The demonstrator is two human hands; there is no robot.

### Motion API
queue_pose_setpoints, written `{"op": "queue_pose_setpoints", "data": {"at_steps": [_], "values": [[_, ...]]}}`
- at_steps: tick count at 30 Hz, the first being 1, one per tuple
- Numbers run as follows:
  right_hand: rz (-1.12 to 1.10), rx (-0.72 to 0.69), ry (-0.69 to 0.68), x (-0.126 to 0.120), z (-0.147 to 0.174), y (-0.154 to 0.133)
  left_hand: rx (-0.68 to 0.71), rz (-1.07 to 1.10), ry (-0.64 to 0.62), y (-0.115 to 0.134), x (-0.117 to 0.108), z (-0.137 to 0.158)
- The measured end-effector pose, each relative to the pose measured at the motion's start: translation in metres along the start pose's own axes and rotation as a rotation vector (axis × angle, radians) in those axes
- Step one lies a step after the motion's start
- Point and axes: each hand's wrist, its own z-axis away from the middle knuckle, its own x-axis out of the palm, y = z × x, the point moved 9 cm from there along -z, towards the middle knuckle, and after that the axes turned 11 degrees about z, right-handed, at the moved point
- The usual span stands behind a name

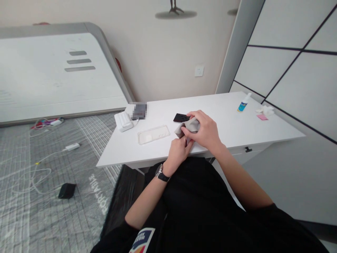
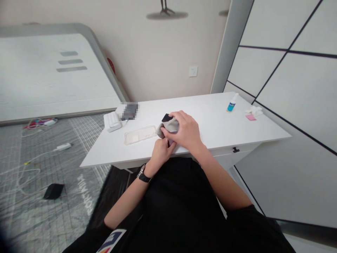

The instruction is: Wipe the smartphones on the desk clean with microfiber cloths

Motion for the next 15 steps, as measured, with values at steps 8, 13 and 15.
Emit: {"op": "queue_pose_setpoints", "data": {"at_steps": [8,13,15], "values": [[-0.031,-0.383,-0.019,0.003,0.008,-0.038,0.012,-0.012,-0.022,0.0,0.002,0.001],[-0.058,-0.039,0.004,0.001,0.0,-0.004,0.007,-0.013,-0.008,0.0,0.002,0.0],[-0.043,-0.142,-0.009,0.001,0.001,-0.016,0.01,-0.013,-0.013,0.001,0.002,0.0]]}}
